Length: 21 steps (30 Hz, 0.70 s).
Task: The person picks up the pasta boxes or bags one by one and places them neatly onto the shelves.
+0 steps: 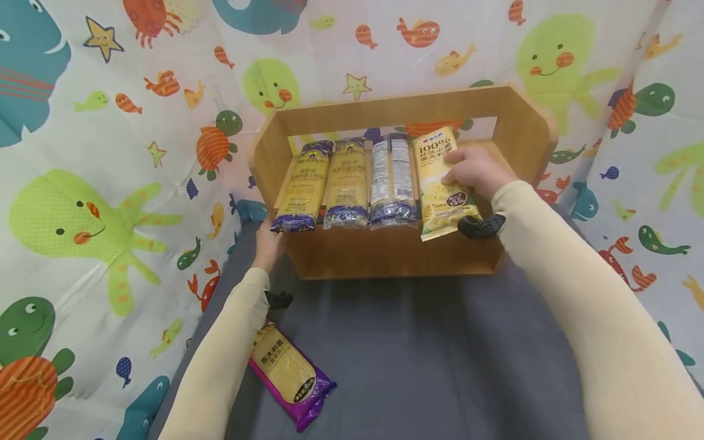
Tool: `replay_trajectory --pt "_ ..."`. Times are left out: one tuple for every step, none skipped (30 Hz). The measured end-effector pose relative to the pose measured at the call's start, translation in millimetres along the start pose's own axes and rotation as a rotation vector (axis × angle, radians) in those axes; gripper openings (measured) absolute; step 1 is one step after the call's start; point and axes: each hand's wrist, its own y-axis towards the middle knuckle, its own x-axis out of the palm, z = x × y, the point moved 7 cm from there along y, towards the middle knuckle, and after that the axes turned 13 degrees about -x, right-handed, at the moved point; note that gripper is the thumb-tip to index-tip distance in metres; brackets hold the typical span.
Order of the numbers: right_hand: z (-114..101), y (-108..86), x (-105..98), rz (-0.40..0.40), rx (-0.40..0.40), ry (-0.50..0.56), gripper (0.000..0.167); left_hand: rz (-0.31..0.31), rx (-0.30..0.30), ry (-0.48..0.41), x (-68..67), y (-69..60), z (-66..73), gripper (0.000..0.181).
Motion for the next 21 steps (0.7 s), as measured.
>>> replay_trajectory --pt "-0.3 3.5 0.4 -0.004 0.004 -0.007 0.071 -0.001 -0.003 0.0 0.4 0.0 -0.6 0.047" --pt "-0.5 6.5 0.6 -0.008 0.008 -0.014 0.071 0.0 -0.003 -0.001 0.6 0.0 -0.9 0.046" --pt "-0.5 9.2 0.9 -0.011 0.014 -0.022 0.072 0.001 -0.004 -0.005 0.7 0.1 -1.3 0.045" --pt "-0.2 11.5 1.0 -0.01 0.025 -0.025 0.072 0.004 -0.004 -0.005 0.6 0.2 -1.7 0.045" --pt "0.0 13.4 0.9 -0.007 0.033 -0.033 0.072 0.004 -0.006 -0.004 0.5 0.4 -2.0 0.044" --pt "0.2 15.4 0.6 -0.004 0.035 -0.045 0.072 0.006 -0.006 -0.001 0.3 0.9 -2.1 0.044" --pt "0.4 16.4 -0.3 -0.002 0.038 -0.059 0.072 0.006 -0.008 -0.002 0.7 1.1 -1.8 0.045" --pt "0.8 17.3 -1.1 0.0 0.047 -0.062 0.073 0.004 -0.012 -0.002 1.0 1.4 -1.6 0.046" --pt "0.8 18.4 -1.5 0.003 0.048 -0.07 0.073 0.005 -0.011 0.0 1.0 1.7 -1.1 0.046" --pt "0.5 19.7 -2.2 0.007 0.047 -0.087 0.073 0.003 -0.011 0.0 0.9 2.0 -0.6 0.046" --pt "0.0 21.0 -2.4 0.007 0.042 -0.1 0.073 0.003 -0.012 -0.001 0.7 2.2 -0.1 0.047" --pt "-0.5 22.3 -2.2 0.009 0.04 -0.11 0.073 0.006 -0.012 -0.002 0.4 2.4 0.4 0.047" --pt "-0.6 23.5 -1.8 0.011 0.04 -0.117 0.073 0.007 -0.013 -0.003 -0.1 2.3 0.8 0.047" --pt "-0.7 24.6 -0.8 0.013 0.041 -0.122 0.073 0.009 -0.011 -0.004 -0.5 2.1 1.0 0.046" --pt "-0.7 25.5 0.0 0.017 0.042 -0.131 0.073 0.012 -0.008 -0.003 -1.0 1.8 1.3 0.045" --pt "-0.1 26.1 1.0 0.02 0.049 -0.123 0.073 0.01 -0.01 -0.005 -1.0 1.4 1.2 0.045" --pt "0.8 26.5 2.1 0.025 0.059 -0.109 0.073 0.009 -0.011 -0.002 -0.9 1.2 0.8 0.044" --pt "1.6 26.7 3.0 0.031 0.063 -0.102 0.073 0.009 -0.008 0.0 -0.9 0.8 0.6 0.044" --pt "2.8 26.9 4.0 0.03 0.063 -0.094 0.073 0.007 -0.006 0.0 -1.0 0.2 0.1 0.044" --pt "4.0 27.1 4.9 0.03 0.062 -0.086 0.073 0.008 -0.003 -0.002 -0.9 -0.2 -0.8 0.044" --pt "4.9 27.0 5.6 0.033 0.055 -0.085 0.074 0.011 0.0 -0.001 -1.0 -0.3 -1.7 0.043"
